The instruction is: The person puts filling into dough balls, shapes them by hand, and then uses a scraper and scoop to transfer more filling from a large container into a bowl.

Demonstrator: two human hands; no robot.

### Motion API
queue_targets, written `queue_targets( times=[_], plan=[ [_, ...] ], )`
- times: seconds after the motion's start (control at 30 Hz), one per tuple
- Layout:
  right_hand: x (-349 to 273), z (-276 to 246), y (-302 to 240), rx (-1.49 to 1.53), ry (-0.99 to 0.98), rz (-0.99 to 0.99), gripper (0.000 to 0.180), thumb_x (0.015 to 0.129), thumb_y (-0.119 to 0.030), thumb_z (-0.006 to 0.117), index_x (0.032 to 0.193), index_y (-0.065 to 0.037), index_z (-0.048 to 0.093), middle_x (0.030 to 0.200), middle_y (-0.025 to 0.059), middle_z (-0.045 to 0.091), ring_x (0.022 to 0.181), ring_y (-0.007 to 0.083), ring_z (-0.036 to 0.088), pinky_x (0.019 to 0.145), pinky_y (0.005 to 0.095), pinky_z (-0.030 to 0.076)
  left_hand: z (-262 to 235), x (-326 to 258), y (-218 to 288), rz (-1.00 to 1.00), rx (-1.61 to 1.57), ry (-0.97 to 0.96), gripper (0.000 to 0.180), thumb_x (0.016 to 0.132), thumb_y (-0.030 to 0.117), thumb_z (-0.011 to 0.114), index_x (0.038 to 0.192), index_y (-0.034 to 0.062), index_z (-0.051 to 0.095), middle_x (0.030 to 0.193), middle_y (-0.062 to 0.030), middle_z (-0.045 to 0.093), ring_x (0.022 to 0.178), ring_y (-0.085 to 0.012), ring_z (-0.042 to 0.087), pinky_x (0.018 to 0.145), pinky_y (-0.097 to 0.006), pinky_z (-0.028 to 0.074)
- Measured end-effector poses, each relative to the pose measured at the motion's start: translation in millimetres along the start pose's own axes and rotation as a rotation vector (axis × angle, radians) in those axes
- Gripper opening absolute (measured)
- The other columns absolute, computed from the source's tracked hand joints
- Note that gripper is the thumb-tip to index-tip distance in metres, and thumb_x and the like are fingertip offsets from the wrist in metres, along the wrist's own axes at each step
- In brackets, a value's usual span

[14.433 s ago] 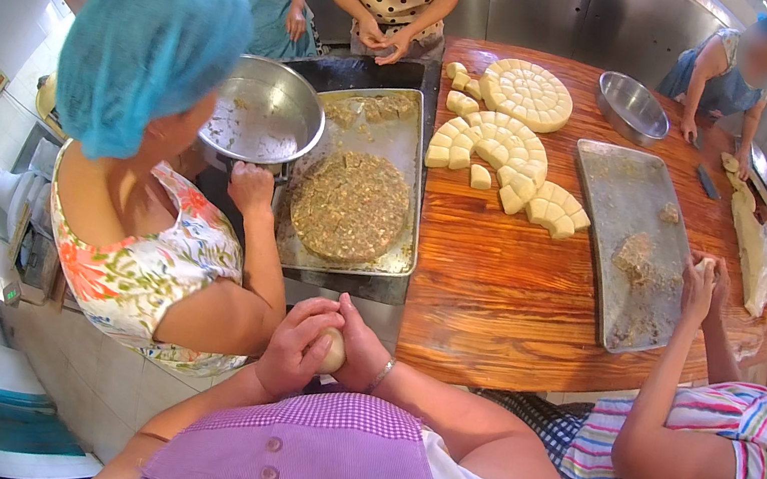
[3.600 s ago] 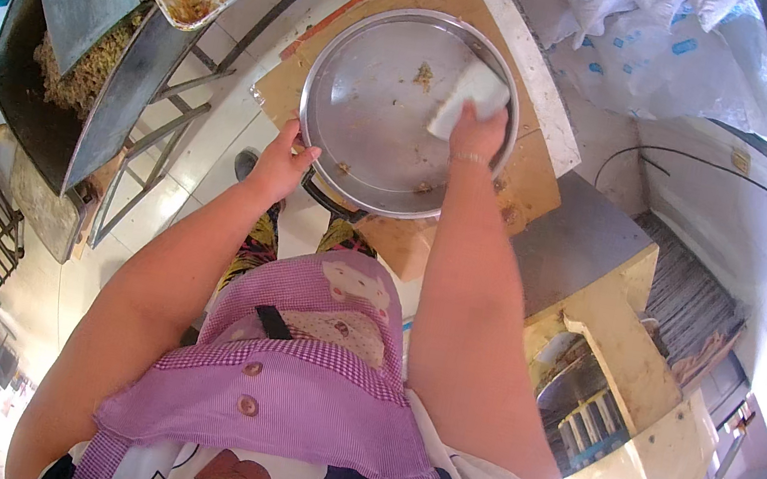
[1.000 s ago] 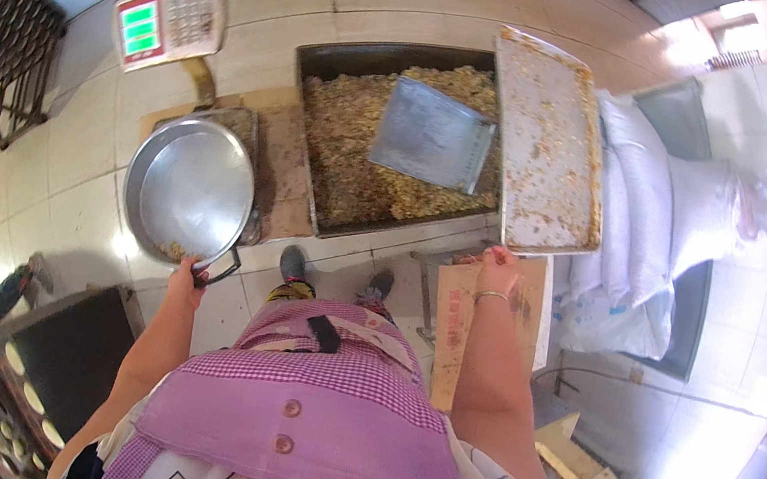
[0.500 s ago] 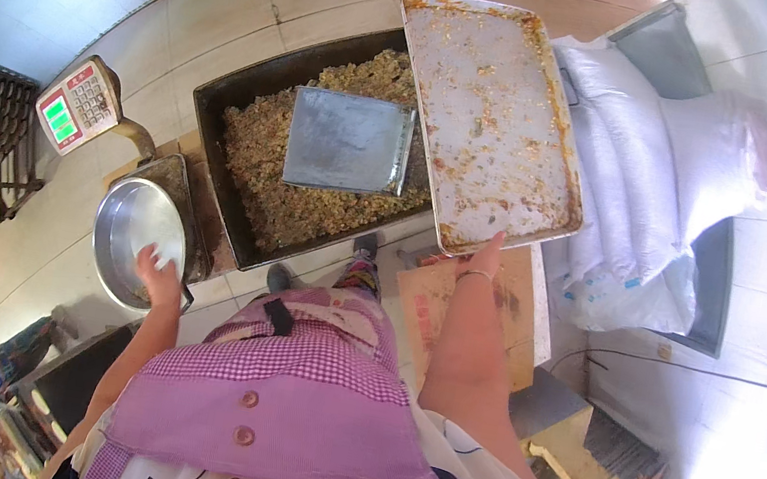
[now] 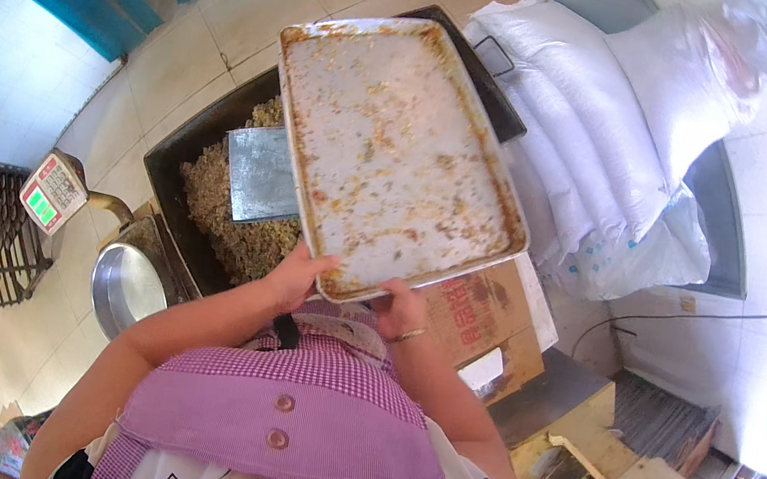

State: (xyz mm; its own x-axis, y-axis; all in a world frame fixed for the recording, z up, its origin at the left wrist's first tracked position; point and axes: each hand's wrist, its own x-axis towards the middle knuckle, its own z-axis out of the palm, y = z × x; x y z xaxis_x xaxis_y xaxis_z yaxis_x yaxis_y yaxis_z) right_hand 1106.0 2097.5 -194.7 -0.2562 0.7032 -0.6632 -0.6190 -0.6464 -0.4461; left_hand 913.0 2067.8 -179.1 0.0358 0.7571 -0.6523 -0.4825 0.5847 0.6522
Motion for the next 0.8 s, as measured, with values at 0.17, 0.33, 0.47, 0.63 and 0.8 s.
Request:
queue_targets(
  times=[0.17, 0.33, 0.47, 0.63, 0.8],
  plan=[
    [-63.7, -14.3, 57.4, -0.044, -0.077, -0.027, 0.060, 0.084, -0.014, 0.065, 0.138, -0.001, 0.040, 0.128, 0.0152, 0.056, 0.115, 0.0316, 0.057, 0.098, 0.0455, 0.049, -17.8, -58.6, -25.0, 0.137, -0.262, 0.177, 0.064, 0.067, -0.009, 0.050, 0.131, -0.0057, 0.044, 0.120, -0.0186, 0.061, 0.110, -0.0338, 0.061, 0.094, -0.045, 0.051],
    [-117.0, -71.4, 49.1, -0.600, -0.318, 0.090, 0.048, 0.085, -0.021, 0.076, 0.124, -0.002, 0.054, 0.114, 0.0080, 0.065, 0.102, 0.0183, 0.064, 0.079, 0.0306, 0.053, -67.0, -129.0, -32.8, 0.132, -0.322, 0.059, 0.062, 0.062, 0.003, 0.053, 0.124, -0.0063, 0.052, 0.117, -0.0185, 0.063, 0.105, -0.0360, 0.063, 0.094, -0.048, 0.052],
    [-81.4, -233.7, 66.2, -1.138, 0.418, -0.366, 0.028, 0.081, -0.018, 0.071, 0.102, -0.001, 0.066, 0.084, 0.0103, 0.071, 0.077, 0.0166, 0.068, 0.073, 0.0324, 0.055, -122.7, -179.1, -46.6, 0.097, -0.106, 0.195, 0.062, 0.066, 0.010, 0.052, 0.127, -0.0003, 0.048, 0.117, -0.0161, 0.061, 0.105, -0.0382, 0.061, 0.092, -0.052, 0.053],
    [-83.5, -364.4, 50.6, -1.004, 1.017, -0.275, 0.043, 0.075, -0.030, 0.075, 0.100, 0.003, 0.067, 0.092, 0.0193, 0.071, 0.087, 0.0301, 0.069, 0.080, 0.0389, 0.054, -154.6, -221.7, -74.6, 0.074, -0.073, 0.282, 0.065, 0.065, 0.012, 0.050, 0.130, 0.0020, 0.047, 0.117, -0.0146, 0.060, 0.105, -0.0383, 0.061, 0.089, -0.051, 0.054],
    [-49.1, -420.9, 21.8, -1.275, 1.339, 0.013, 0.074, 0.069, -0.046, 0.080, 0.120, 0.003, 0.058, 0.119, 0.0232, 0.063, 0.112, 0.0368, 0.061, 0.096, 0.0407, 0.049, -116.3, -226.7, -62.3, 0.047, -0.035, 0.491, 0.067, 0.064, 0.006, 0.047, 0.131, 0.0051, 0.046, 0.117, -0.0139, 0.059, 0.103, -0.0377, 0.061, 0.089, -0.052, 0.054]
  ],
)
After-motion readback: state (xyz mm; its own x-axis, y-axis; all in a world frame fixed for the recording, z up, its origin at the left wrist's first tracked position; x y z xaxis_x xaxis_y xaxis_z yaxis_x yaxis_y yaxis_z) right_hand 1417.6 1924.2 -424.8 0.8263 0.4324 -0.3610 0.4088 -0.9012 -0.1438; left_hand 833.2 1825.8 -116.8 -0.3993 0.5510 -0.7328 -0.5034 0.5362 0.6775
